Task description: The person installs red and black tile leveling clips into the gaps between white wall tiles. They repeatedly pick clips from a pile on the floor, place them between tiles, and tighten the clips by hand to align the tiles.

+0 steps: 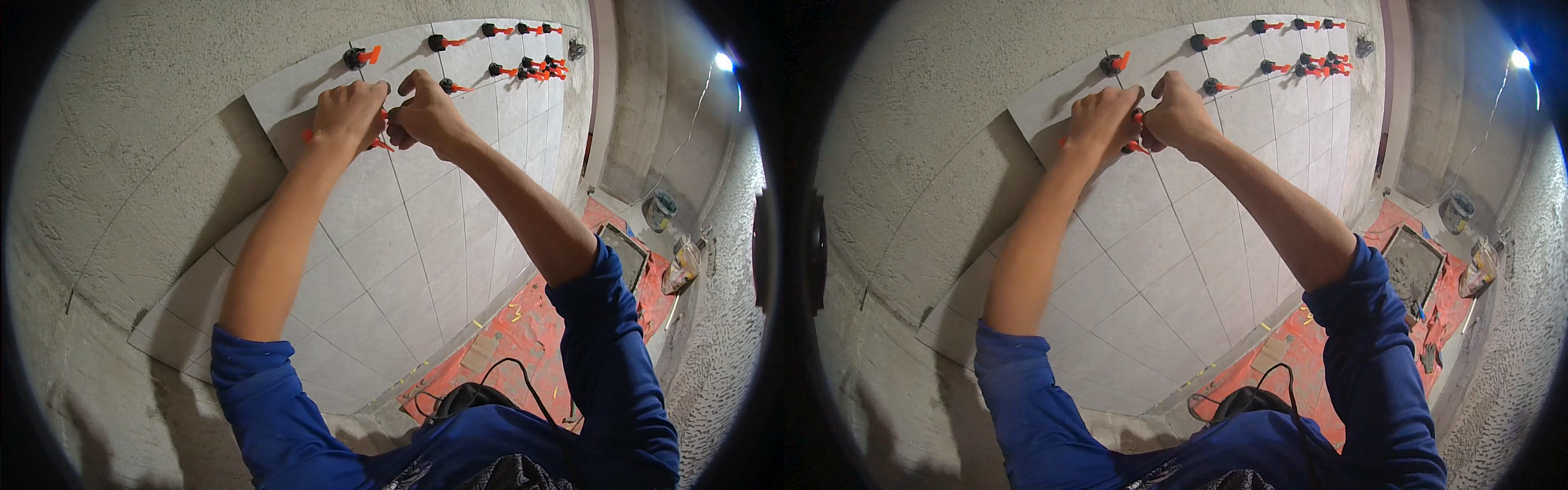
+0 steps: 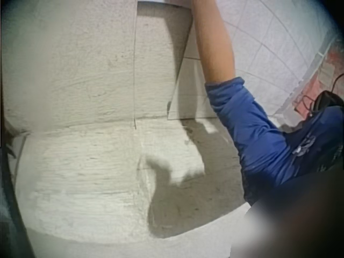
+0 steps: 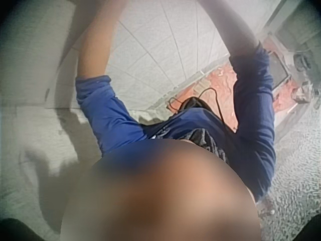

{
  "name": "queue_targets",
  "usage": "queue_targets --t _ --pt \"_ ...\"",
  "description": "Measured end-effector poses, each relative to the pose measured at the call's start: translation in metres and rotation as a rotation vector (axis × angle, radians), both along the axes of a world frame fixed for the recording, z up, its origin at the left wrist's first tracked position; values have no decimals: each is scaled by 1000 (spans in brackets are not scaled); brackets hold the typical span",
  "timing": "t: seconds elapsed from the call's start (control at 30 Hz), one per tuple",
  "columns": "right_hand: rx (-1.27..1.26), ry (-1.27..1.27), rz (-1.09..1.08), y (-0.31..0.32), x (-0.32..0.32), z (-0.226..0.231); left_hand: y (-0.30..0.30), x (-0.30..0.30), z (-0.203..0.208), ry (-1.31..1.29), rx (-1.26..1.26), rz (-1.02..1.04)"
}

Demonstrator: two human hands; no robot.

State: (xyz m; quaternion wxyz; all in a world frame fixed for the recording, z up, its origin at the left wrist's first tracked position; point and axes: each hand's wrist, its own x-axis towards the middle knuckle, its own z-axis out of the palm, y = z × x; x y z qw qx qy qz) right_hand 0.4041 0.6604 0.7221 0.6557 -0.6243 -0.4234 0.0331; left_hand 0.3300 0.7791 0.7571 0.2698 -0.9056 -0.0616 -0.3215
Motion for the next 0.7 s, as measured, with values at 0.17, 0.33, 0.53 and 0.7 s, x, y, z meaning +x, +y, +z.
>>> queue_targets --t 0.17,0.33,0.53,0.7 --pt "15 -8 6 1 2 -1 10 -7 -6 -8 38 -151" --pt "16 -7 1 2 3 -1 16 -4 -5 31 53 -184" --pt "8 -1 -23 1 1 0 12 -4 4 87 23 -154" --pt "-12 27 -38 -1 -5 -3 3 -12 5 86 20 -162"
